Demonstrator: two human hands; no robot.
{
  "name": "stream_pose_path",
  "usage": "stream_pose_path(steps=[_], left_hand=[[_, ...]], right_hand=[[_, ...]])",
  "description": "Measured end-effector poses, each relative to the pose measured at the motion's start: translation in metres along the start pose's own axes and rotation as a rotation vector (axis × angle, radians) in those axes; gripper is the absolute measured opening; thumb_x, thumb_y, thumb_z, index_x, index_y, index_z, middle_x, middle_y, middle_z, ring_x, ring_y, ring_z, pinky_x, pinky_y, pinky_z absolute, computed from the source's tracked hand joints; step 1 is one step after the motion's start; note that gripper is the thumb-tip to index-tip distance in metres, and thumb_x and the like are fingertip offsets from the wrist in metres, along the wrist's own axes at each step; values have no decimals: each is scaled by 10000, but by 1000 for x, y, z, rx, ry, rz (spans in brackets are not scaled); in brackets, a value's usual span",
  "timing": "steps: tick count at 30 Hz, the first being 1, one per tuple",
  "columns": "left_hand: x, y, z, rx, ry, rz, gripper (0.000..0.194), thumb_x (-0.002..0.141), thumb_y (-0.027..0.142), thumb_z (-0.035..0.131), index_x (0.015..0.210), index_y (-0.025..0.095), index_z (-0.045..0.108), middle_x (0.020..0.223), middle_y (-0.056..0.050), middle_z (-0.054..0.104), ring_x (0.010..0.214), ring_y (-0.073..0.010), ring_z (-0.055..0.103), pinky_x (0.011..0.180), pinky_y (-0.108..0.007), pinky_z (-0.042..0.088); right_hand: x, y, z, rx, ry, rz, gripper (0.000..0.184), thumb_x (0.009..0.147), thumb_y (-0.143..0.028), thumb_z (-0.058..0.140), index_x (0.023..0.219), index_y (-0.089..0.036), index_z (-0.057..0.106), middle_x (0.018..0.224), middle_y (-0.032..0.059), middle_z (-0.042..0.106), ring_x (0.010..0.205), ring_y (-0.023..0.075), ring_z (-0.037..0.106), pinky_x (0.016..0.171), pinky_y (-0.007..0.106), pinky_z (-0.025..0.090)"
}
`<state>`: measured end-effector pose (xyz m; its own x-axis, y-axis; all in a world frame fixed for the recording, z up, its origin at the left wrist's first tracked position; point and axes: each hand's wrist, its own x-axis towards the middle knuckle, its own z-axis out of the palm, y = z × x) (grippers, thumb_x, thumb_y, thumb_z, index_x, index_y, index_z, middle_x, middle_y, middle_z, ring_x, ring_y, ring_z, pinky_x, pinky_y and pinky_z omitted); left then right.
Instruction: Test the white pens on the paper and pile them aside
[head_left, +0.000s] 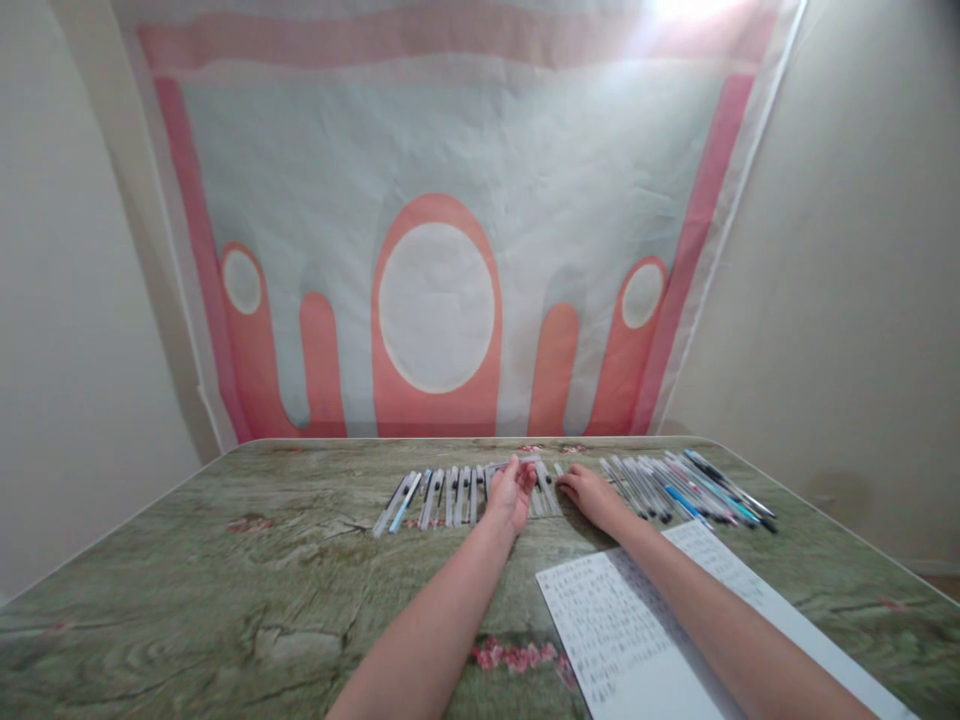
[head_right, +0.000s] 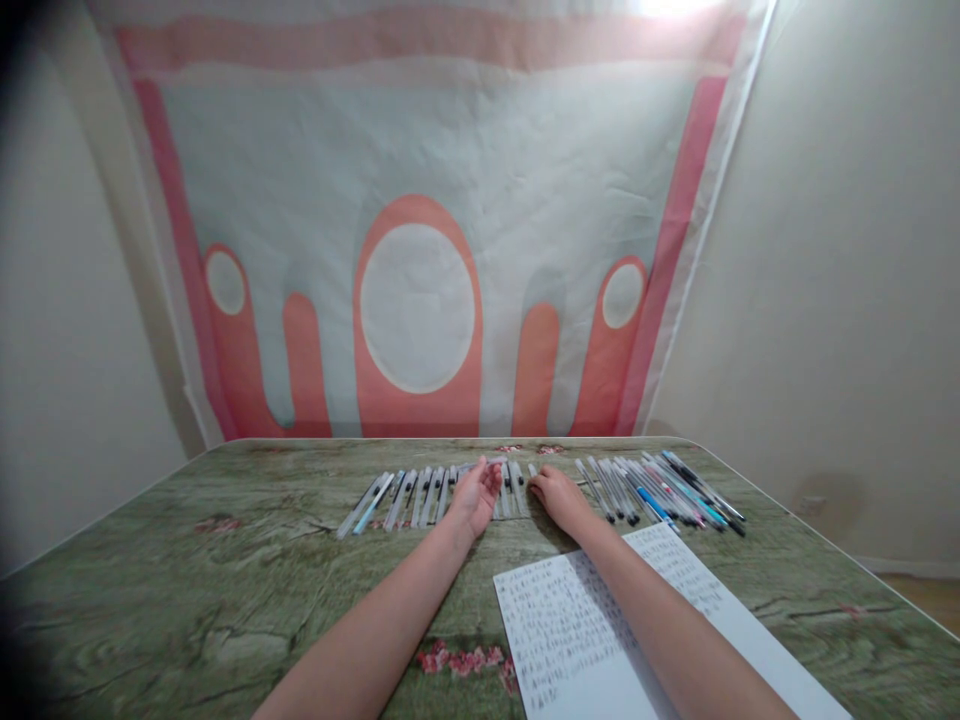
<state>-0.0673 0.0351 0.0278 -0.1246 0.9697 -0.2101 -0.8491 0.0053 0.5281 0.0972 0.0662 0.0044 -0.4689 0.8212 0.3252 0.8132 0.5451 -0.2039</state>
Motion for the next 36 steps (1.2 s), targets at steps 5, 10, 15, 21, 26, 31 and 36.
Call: stream_pose_path(steps=[5, 10, 15, 21, 26, 31, 36], left_hand=[[2, -2, -3, 20, -20, 32, 99, 775, 180, 558, 725, 105, 515, 645, -53, 610, 550, -84, 585, 522, -176, 489], [3, -3, -4, 57, -21, 44, 95, 786, 181, 544, 738, 114, 495, 641, -46, 605, 543, -81, 578, 524, -180, 486], [3, -5, -4, 99, -25, 82, 108, 777, 185, 557, 753, 129, 468, 640, -36, 600, 543, -84, 578, 530, -188, 481], [3, -8, -5, 137, -41, 101, 108, 784, 186, 548, 761, 130, 458, 640, -35, 600, 541, -79, 577, 538, -185, 475], [3, -9, -3, 162, -32, 104, 133, 778, 194, 558, 761, 135, 440, 636, -30, 598, 527, -77, 572, 529, -181, 469], [1, -9, -2, 176, -31, 108, 147, 774, 201, 565, 754, 140, 433, 632, -23, 595, 531, -75, 571, 540, -182, 468], [2, -11, -4, 207, -46, 108, 174, 764, 235, 579, 756, 149, 428, 640, -18, 597, 541, -80, 573, 543, -190, 461]], right_hand=[[-3, -5, -5, -37, -26, 47, 223, 821, -262, 445, 899, -186, 640, 895, 76, 594, 854, 170, 543, 757, 242, 383], [-2, -7, -3, 35, 35, 50, 205, 764, -167, 464, 905, -169, 612, 887, 75, 602, 817, 164, 554, 739, 250, 397], [3, -17, -16, 469, 222, 51, 191, 755, -223, 476, 899, -154, 580, 809, 42, 606, 721, 143, 565, 679, 251, 439], [4, -34, -41, 687, 295, -17, 186, 750, -284, 513, 835, -159, 623, 832, 50, 595, 752, 140, 562, 672, 239, 445], [2, -41, -44, 681, 312, -64, 170, 747, -267, 525, 819, -170, 645, 821, 50, 591, 757, 146, 560, 673, 254, 455], [4, -42, -40, 736, 357, -83, 166, 741, -264, 532, 847, -180, 629, 822, 45, 598, 739, 148, 575, 693, 283, 481], [4, -44, -38, 725, 366, -71, 166, 733, -261, 536, 850, -174, 616, 805, 45, 610, 703, 146, 587, 675, 292, 493]])
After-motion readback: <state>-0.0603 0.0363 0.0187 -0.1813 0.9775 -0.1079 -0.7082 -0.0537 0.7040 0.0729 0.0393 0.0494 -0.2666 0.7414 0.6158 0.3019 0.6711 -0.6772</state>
